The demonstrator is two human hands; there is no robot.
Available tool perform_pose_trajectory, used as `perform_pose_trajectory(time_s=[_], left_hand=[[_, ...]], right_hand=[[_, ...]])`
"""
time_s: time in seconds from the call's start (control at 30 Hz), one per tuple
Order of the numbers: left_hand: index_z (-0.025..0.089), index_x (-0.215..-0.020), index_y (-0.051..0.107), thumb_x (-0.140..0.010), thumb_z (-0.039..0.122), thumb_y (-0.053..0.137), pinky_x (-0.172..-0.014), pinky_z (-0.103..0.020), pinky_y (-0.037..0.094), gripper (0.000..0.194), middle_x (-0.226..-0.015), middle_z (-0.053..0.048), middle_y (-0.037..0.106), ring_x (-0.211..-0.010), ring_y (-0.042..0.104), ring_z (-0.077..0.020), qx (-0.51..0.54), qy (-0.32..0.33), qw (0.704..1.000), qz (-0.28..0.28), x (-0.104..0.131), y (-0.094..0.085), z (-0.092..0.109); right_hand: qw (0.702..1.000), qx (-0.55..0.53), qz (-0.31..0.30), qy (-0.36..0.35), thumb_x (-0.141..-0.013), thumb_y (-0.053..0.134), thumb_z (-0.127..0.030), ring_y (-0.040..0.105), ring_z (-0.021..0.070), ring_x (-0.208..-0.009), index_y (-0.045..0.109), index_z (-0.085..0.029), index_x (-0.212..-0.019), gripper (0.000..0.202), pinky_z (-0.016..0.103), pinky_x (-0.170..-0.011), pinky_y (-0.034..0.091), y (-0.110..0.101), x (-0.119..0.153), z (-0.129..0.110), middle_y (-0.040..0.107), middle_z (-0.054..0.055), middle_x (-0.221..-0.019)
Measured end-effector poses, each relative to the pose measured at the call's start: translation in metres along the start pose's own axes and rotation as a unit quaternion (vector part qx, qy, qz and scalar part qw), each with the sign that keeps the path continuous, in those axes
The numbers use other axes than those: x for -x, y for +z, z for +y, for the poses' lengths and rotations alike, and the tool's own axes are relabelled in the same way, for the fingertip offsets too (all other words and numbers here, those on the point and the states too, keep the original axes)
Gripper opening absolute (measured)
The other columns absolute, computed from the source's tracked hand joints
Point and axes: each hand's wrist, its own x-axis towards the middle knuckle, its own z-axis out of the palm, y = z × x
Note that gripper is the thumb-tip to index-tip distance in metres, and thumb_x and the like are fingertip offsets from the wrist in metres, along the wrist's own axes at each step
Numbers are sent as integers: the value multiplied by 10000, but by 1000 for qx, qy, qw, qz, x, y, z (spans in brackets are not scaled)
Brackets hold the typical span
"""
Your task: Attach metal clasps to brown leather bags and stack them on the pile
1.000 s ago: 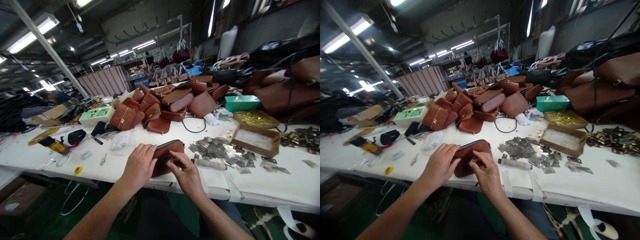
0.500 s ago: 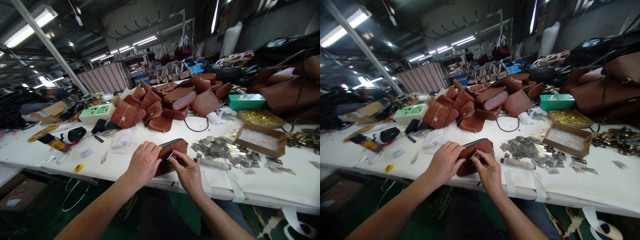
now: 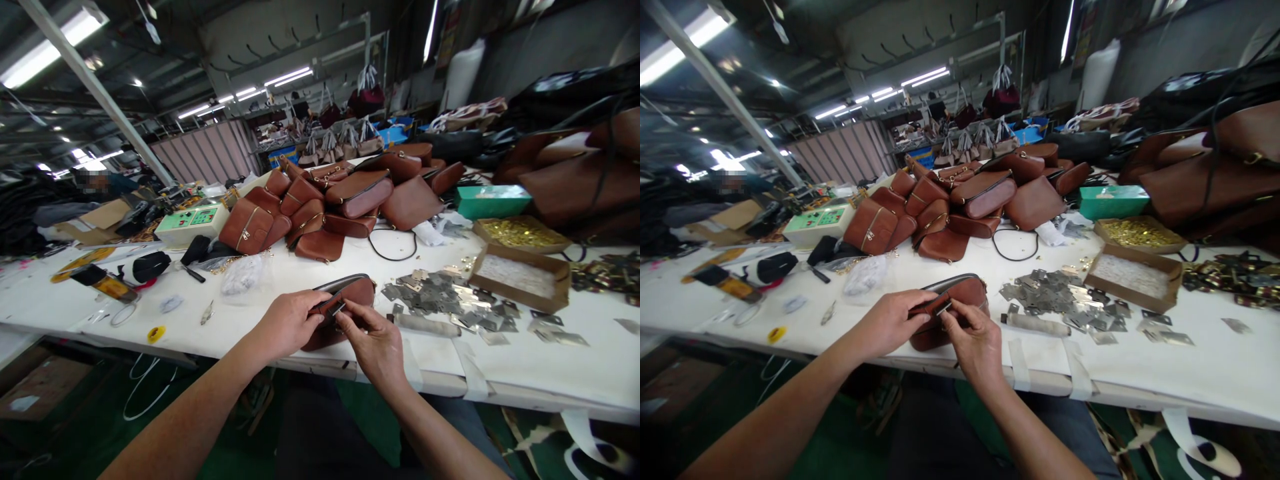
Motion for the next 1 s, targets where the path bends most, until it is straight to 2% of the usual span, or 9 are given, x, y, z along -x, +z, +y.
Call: perform_pose_trajectory(time_s=[0.1,0.23,0.33,0.43,0.57,0.9,1.0], left_hand=[[282,-1317,697,-912,104,556,-1080,-311,486,464,-1317,13,718,-1228,659,-206,58,-17,998,0,1,1,-2],[301,-1355,688,-924,151,549,-1101,-316,478,477,-1339,26,713,-1237,662,-217,84,-39,996,-8,1,5,-6],[318,-1337,697,-915,166,558,-1065,-300,495,470,-1271,33,741,-1162,688,-205,113,-47,992,-11,0,7,-11],[278,-1265,728,-907,181,557,-990,-293,530,409,-1169,12,768,-1069,707,-205,151,-67,986,-11,-2,9,-17],[263,-1236,732,-894,167,554,-960,-270,532,397,-1170,22,767,-1064,711,-190,200,-72,977,-16,-5,8,-21],[310,-1261,730,-911,184,561,-982,-276,509,409,-1165,44,766,-1069,704,-187,165,-70,984,-17,-2,8,-21],[342,-1278,727,-909,177,567,-988,-269,502,434,-1166,65,767,-1065,707,-177,149,-67,986,-18,-1,8,-20]], right_hand=[[1000,0,-26,-5,-915,724,-373,721,202,-828,821,-210,-1105,269,308,-745,563,-5,-2,-3,793,61,-986],[999,-1,-39,-12,-906,733,-362,725,205,-820,828,-224,-1077,239,312,-742,565,-9,-5,-3,795,56,-974],[999,-10,-41,-8,-895,746,-366,728,211,-829,830,-226,-1069,239,317,-746,565,-9,-5,0,796,59,-984],[998,-38,-43,12,-883,762,-399,728,220,-830,825,-215,-1082,278,332,-761,567,-10,-4,5,796,65,-969],[995,-79,-46,39,-868,781,-433,725,219,-820,814,-201,-1106,334,341,-772,573,-10,-2,10,796,68,-960],[995,-76,-17,68,-848,782,-423,721,209,-764,819,-180,-1074,334,322,-715,588,-1,0,-3,794,72,-934],[997,-59,-18,54,-867,762,-404,728,214,-781,819,-180,-1073,310,325,-719,592,-1,0,-6,794,68,-938]])
